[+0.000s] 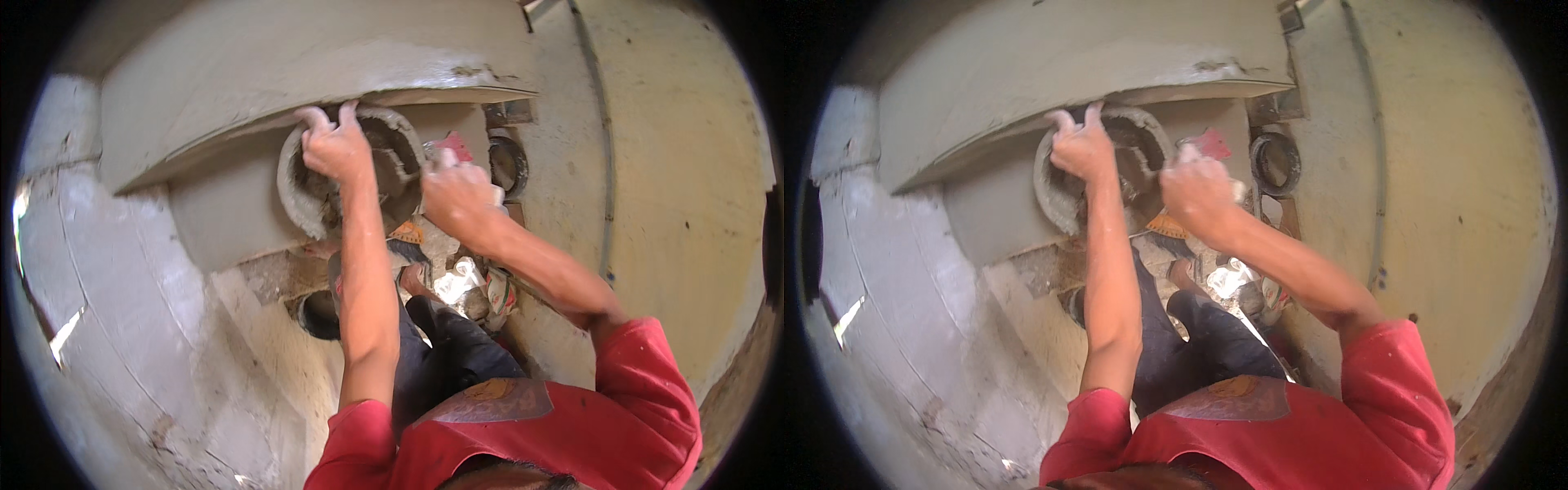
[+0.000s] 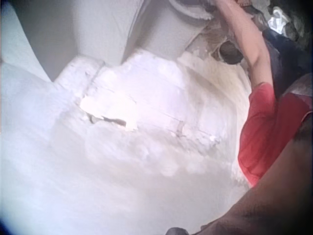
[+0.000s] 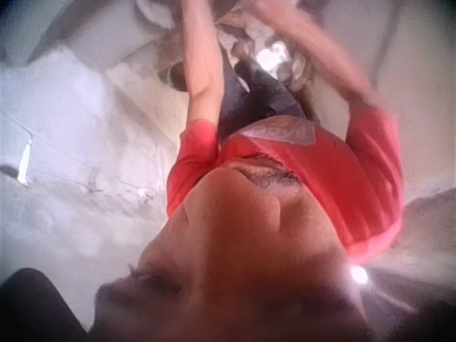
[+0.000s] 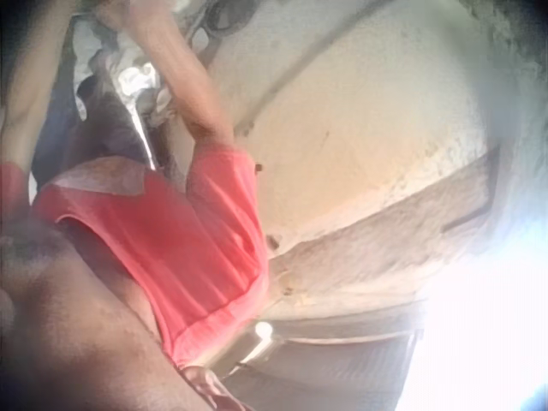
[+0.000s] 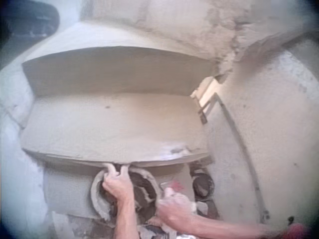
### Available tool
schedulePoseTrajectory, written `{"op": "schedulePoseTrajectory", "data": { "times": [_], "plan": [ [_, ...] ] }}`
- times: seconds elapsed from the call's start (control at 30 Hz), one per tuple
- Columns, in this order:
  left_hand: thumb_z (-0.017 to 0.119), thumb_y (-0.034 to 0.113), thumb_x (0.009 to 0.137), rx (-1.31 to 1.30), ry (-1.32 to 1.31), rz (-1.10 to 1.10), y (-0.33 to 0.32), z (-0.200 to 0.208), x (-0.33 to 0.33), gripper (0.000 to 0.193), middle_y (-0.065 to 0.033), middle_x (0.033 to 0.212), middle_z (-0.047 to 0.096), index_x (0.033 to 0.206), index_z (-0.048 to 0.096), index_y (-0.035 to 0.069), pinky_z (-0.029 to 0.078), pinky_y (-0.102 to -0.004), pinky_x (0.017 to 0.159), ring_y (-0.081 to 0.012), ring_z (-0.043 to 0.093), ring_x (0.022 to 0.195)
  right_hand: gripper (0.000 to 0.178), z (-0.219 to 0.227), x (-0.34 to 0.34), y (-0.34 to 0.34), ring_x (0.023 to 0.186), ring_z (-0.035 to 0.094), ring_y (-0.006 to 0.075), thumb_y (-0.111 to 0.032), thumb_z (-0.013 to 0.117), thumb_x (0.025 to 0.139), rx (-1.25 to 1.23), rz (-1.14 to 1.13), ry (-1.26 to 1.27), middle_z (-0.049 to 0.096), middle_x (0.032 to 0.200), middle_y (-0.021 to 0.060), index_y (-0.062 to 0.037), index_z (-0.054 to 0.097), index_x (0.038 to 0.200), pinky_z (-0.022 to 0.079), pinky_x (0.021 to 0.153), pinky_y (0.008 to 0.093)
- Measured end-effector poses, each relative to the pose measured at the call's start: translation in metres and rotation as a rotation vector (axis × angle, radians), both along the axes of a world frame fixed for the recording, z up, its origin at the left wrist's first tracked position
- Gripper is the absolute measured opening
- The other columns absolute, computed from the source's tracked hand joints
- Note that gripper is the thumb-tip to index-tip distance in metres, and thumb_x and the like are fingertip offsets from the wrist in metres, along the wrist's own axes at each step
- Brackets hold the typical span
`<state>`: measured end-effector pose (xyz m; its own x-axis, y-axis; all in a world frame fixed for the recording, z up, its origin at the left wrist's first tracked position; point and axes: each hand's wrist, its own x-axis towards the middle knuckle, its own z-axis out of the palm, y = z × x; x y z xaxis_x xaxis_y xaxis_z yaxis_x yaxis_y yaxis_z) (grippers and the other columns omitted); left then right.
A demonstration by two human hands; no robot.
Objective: The person smooths wet plaster on a curved staircase using a cloth and trowel, then applies additional plaster to the riser and edge, smoothing it with a trowel and finishing with a brush.
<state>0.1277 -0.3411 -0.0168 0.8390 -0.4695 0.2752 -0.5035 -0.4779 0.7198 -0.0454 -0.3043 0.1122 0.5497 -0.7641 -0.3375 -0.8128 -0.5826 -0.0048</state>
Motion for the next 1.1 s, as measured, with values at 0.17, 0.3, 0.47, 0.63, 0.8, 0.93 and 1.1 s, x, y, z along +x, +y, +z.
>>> {"op": "schedulePoseTrajectory", "data": {
  "times": [0.17, 0.3, 0.47, 0.63, 0.8, 0.93, 1.1],
  "plan": [
    [0.092, 0.035, 0.08, 0.042, 0.067, -0.017, 0.0, -0.004, 0.001, 0.071, -0.0111, 0.057, 0.065, 0.127, 0.071, -0.014, 0.052, -0.0474, 0.072, -0.0375, 0.065, 0.061, 0.018, -0.019, 0.018, 0.003, 0.084, 0.076, 0.0332, -0.014, 0.068, 0.09, 0.07, -0.003, -0.078, 0.072, 0.095, 0.0234, -0.0007, 0.08, 0.09, 0.062, 0.07, 0.0429],
    [0.093, 0.033, 0.079, 0.044, 0.051, -0.024, 0.001, -0.002, 0.002, 0.067, -0.011, 0.057, 0.064, 0.125, 0.073, -0.013, 0.052, -0.0481, 0.073, -0.0369, 0.065, 0.06, 0.021, -0.02, 0.025, 0.014, 0.082, 0.077, 0.0383, -0.016, 0.069, 0.089, 0.129, -0.044, -0.116, 0.071, 0.099, 0.0252, 0.0023, 0.076, 0.097, 0.062, 0.072, 0.0471],
    [0.091, 0.031, 0.081, 0.072, 0.099, -0.024, 0.0, 0.007, 0.001, 0.063, -0.0128, 0.059, 0.067, 0.123, 0.074, -0.012, 0.052, -0.0491, 0.075, -0.0381, 0.067, 0.062, 0.03, -0.02, 0.028, 0.012, 0.088, 0.077, 0.0434, -0.022, 0.072, 0.089, 0.302, -0.074, -0.096, 0.072, 0.105, 0.026, 0.0029, 0.075, 0.106, 0.062, 0.078, 0.0516],
    [0.092, 0.033, 0.08, 0.097, 0.146, -0.021, 0.001, 0.019, 0.0, 0.067, -0.0165, 0.062, 0.069, 0.126, 0.073, -0.013, 0.053, -0.0498, 0.076, -0.037, 0.069, 0.064, 0.045, -0.013, -0.001, 0.012, 0.099, 0.074, 0.0458, -0.037, 0.075, 0.093, 0.487, -0.213, -0.186, 0.073, 0.112, 0.0242, -0.0035, 0.077, 0.123, 0.059, 0.088, 0.0557],
    [0.093, 0.035, 0.079, 0.154, 0.252, -0.04, 0.001, 0.025, 0.0, 0.068, -0.0225, 0.07, 0.073, 0.125, 0.074, -0.012, 0.053, -0.0516, 0.076, -0.0444, 0.07, 0.07, 0.049, -0.008, -0.046, 0.025, 0.106, 0.072, 0.0454, -0.044, 0.075, 0.095, 0.492, -0.353, -0.26, 0.074, 0.112, 0.0242, -0.0081, 0.078, 0.128, 0.056, 0.095, 0.0542],
    [0.087, 0.033, 0.083, 0.183, 0.231, -0.071, 0.006, 0.036, 0.007, 0.053, -0.0252, 0.074, 0.072, 0.115, 0.076, -0.008, 0.054, -0.0531, 0.079, -0.0483, 0.074, 0.08, 0.05, -0.009, -0.075, 0.033, 0.11, 0.07, 0.0457, -0.044, 0.074, 0.096, 0.439, -0.349, -0.26, 0.073, 0.115, 0.0252, -0.0063, 0.078, 0.127, 0.055, 0.097, 0.0532],
    [0.084, 0.024, 0.09, 0.018, 0.403, -0.118, 0.013, 0.047, 0.016, 0.042, -0.0179, 0.064, 0.065, 0.111, 0.075, -0.01, 0.053, -0.0407, 0.074, -0.0237, 0.063, 0.062, 0.051, -0.017, -0.105, 0.042, 0.108, 0.069, 0.0445, -0.039, 0.077, 0.095, 0.454, -0.441, -0.292, 0.072, 0.115, 0.0256, -0.0017, 0.075, 0.13, 0.054, 0.096, 0.0505]
  ]
}}
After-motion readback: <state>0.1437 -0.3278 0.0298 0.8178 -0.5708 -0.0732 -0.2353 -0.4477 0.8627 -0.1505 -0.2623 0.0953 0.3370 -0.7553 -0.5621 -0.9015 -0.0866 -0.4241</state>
